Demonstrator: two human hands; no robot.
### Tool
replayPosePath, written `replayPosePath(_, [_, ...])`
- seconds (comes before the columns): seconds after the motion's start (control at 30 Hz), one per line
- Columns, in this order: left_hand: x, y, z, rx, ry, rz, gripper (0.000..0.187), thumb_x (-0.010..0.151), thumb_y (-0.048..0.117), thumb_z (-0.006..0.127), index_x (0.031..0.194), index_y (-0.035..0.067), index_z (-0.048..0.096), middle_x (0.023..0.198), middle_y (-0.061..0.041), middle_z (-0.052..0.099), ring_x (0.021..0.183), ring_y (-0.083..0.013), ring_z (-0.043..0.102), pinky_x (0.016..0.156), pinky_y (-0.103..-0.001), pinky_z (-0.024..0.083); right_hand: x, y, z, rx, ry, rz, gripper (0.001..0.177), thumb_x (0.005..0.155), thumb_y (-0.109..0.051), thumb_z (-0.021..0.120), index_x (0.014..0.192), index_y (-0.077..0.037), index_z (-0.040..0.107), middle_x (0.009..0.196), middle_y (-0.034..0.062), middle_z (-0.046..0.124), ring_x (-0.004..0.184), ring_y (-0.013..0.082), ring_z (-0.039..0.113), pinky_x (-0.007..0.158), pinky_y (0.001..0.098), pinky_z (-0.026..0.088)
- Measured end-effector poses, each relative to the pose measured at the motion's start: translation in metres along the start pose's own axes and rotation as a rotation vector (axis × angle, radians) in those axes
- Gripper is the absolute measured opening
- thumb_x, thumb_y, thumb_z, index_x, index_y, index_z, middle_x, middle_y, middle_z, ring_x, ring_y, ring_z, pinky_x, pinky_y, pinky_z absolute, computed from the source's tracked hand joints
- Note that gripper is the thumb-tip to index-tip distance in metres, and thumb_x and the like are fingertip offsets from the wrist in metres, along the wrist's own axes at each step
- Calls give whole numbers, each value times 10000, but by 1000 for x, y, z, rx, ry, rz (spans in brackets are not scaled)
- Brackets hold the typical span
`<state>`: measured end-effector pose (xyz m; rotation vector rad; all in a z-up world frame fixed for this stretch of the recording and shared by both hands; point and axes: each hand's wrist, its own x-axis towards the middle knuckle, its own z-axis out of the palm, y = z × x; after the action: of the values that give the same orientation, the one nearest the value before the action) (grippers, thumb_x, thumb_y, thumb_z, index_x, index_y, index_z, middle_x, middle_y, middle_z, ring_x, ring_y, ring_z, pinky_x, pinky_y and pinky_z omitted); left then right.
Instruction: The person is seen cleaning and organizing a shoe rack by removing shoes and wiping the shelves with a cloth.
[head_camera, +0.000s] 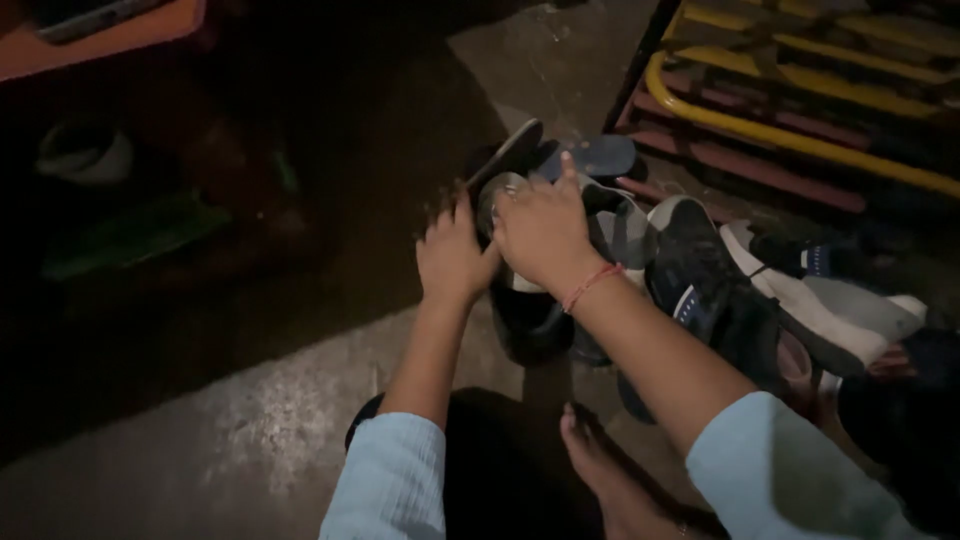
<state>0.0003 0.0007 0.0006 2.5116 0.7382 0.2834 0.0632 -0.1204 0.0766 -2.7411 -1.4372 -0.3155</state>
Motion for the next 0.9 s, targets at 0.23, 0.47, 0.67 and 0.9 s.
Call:
replayPosePath(0.23, [17,-31,71,-516,-275,-96,1116,794,706,586,1640,53,262,1570,-249,497,1485,-393,469,1218,-443,383,22,4,7,-144,-145,155,312,871,-396,640,934,-140,807,920,141,776,965,333,711,1134,685,232])
replayPosePath(0.47, [16,-29,124,-1025,-312,111,1035,897,597,588,1612,-38,193,1630,-257,393,1499,-340,406,1190,-367,351,16,30,43,-118,-189,175,234,837,-261,654,951,-139,818,1018,118,770,1012,300,729,819,450,570])
replayPosePath(0.67, [3,-13,110,-896,-332,-94,1101,902,593,585,1648,31,2,1690,-201,257,1535,-308,321,1196,-360,314,13,40,42,-24,-305,245,263,860,-277,649,971,-118,826,1043,143,760,1006,307,732,761,423,602])
replayPosePath(0.9, [-1,9,111,-851,-357,-57,1180,827,571,631,1651,192,-124,1655,-191,312,1483,-321,384,1162,-365,341,-1,61,38,17,-395,269,274,892,-262,629,1023,-107,812,1065,160,765,978,316,756,773,436,608])
